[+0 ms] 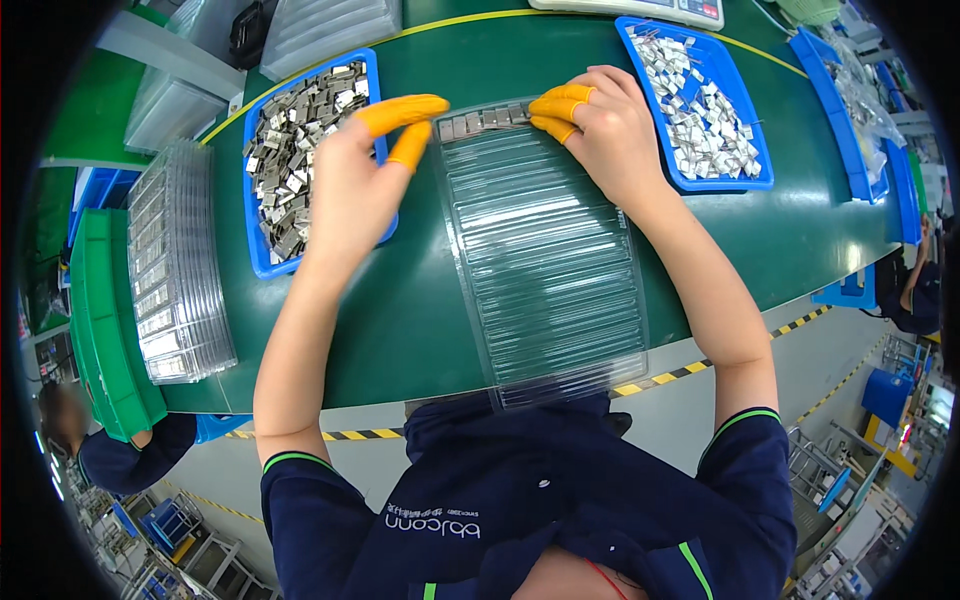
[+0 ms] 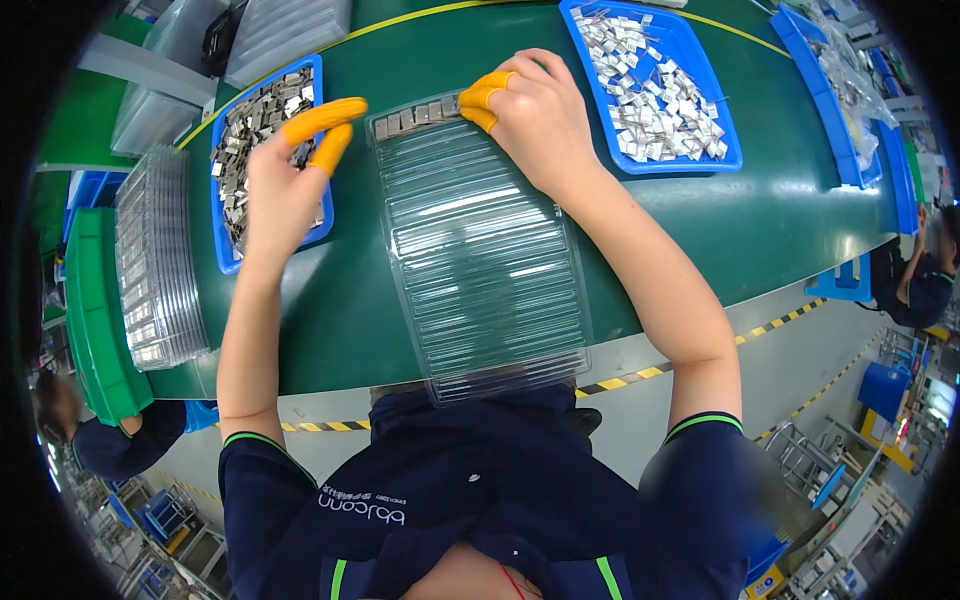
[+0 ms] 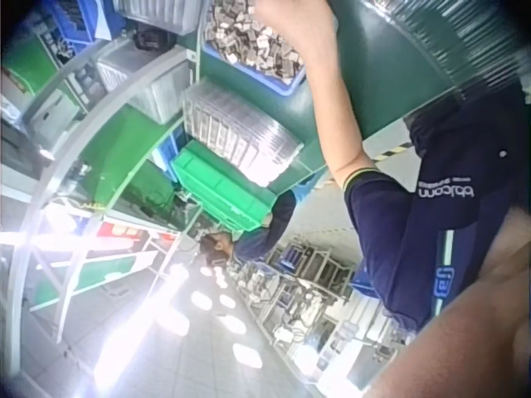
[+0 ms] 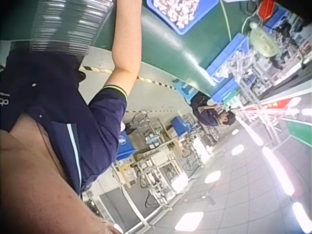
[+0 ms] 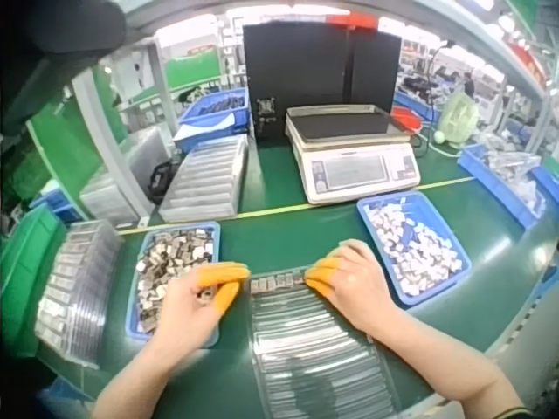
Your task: The person repeatedly picks small metallic rectangular components from a blue bin and white components from another blue bin, then places them into a clear plastic tray with multiple slots. The person wears yellow finger cots and works at a green table in a factory setting.
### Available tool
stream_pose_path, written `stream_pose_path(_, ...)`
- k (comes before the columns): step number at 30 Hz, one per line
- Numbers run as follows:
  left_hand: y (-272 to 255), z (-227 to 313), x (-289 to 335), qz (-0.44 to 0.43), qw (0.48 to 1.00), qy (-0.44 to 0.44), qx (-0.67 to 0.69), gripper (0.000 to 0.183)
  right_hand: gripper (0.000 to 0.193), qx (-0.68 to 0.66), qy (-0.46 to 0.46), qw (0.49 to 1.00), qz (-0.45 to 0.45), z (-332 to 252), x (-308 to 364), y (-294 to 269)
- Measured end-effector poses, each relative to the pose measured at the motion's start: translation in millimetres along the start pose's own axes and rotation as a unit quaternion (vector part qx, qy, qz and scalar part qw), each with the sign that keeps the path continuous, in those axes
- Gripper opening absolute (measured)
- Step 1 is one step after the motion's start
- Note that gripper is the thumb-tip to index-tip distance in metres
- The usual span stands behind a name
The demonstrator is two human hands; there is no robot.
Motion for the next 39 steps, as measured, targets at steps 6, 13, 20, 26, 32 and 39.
stream_pose_path(6,-39.7,-18.5,6.8,0.085,0.996,-0.030,-0.001,0.020,0.018,-0.018,0.017,1.000,0.004,10.1,-2.3,-14.4)
stream_pose_path(13,-60.9,-43.0,25.5,0.052,0.977,-0.049,-0.202,0.022,0.028,0.004,0.379,0.912,-0.154,64.8,25.6,-59.9)
stream_pose_path(20,-50.9,-34.8,17.6,-0.005,0.957,0.014,-0.289,0.023,0.025,-0.024,0.323,0.935,-0.144,91.7,50.7,-56.0)
stream_pose_path(26,-45.8,-27.1,16.1,-0.002,0.937,0.033,-0.348,0.020,0.020,-0.006,0.352,0.928,-0.122,85.1,39.6,-56.3)
stream_pose_path(32,-39.7,-16.1,11.1,0.036,0.913,0.038,-0.405,0.019,0.020,-0.057,0.359,0.930,-0.056,87.0,45.7,-61.0)
stream_pose_path(39,-40.3,-25.3,11.7,0.070,0.965,-0.005,-0.253,0.022,0.026,-0.079,0.433,0.895,-0.073,80.0,37.3,-64.2)
Point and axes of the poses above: each hand's wrist, its own x-axis away from the middle knuckle, its own y-axis out of the palm, z = x × y, the point moved 2 cm from there along -x, towards the middle knuckle, and after that the axes turned 11 degrees about -y, right-handed, at the moved point
